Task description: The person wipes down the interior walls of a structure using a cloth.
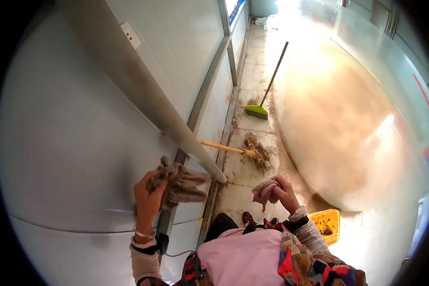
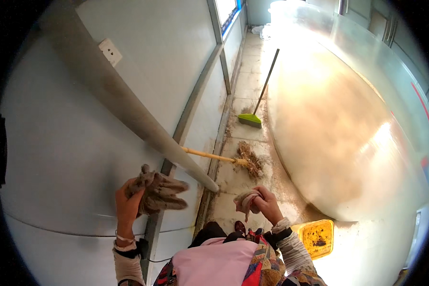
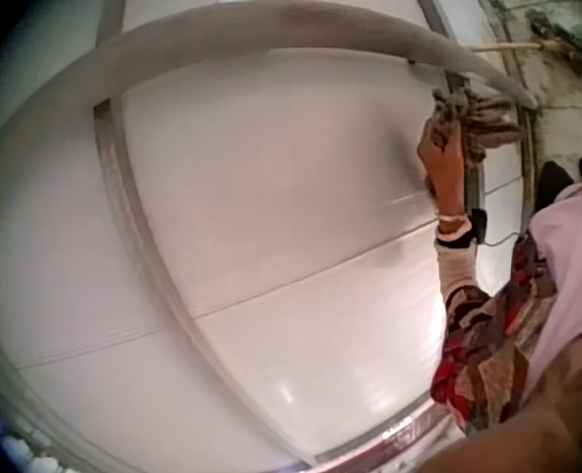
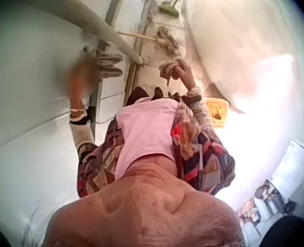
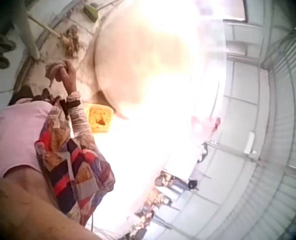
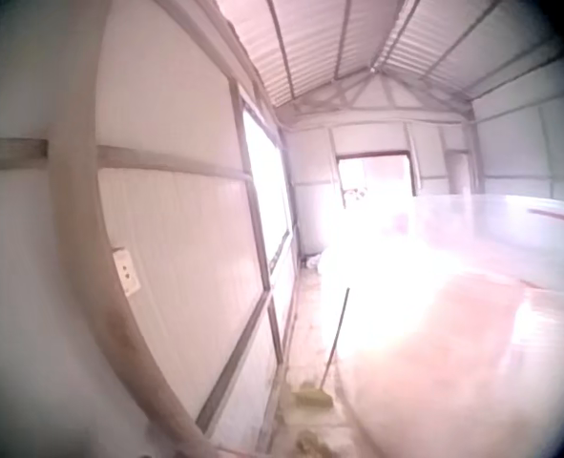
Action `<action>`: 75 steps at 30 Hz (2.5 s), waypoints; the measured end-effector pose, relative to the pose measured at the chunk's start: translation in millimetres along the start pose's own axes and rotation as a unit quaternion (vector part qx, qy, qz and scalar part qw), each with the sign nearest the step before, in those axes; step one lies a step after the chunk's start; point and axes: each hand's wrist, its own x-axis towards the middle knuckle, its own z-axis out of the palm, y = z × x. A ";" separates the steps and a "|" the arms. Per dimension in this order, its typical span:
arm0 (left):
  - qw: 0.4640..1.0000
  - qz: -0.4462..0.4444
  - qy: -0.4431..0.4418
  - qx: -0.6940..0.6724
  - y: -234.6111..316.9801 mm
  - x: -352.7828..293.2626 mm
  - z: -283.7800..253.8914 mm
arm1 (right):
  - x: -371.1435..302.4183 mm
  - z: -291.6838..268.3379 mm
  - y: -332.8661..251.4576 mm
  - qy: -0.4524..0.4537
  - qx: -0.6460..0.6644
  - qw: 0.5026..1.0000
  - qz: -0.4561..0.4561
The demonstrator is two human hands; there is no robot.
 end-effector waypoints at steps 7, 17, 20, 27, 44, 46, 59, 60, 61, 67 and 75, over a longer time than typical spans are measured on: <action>0.924 0.043 -0.157 -0.345 21.2 10.6 58.7 | 69.1 34.5 -32.5 0.018 0.075 0.994 -0.075; 0.918 0.189 -0.206 -0.282 14.0 84.3 128.0 | 149.3 78.5 -141.5 0.027 0.164 0.974 -0.154; 0.905 0.162 -0.224 -0.324 15.9 110.2 140.6 | 151.5 79.0 -164.7 -0.117 0.002 0.978 -0.173; 0.915 -0.010 -0.173 -0.365 18.1 141.0 180.8 | 206.4 41.5 -162.8 -0.189 -0.087 0.938 -0.278; 0.924 0.047 0.279 -0.259 91.1 208.1 254.2 | 308.9 -5.6 -138.9 -0.347 -0.114 0.875 -0.317; 0.947 0.079 0.258 -0.176 98.5 212.6 257.2 | 312.6 4.6 -142.3 -0.378 0.033 0.911 -0.161; 0.765 0.210 0.543 0.275 149.0 138.0 152.0 | 352.5 79.1 -135.6 -0.260 0.217 0.928 -0.154; 0.738 0.220 0.593 0.235 144.3 135.0 141.3 | 350.2 92.0 -146.9 -0.257 0.217 0.924 -0.182; 0.785 0.168 0.532 0.270 142.8 119.7 116.8 | 351.1 97.7 -158.8 -0.243 0.210 0.923 -0.213; 0.740 0.144 0.638 -0.154 62.9 116.4 97.3 | 379.3 177.7 -136.7 -0.327 0.415 0.840 -0.122; 0.743 0.171 0.568 0.311 -6.3 127.3 109.1 | 382.0 254.7 -147.8 -0.131 0.011 0.863 -0.488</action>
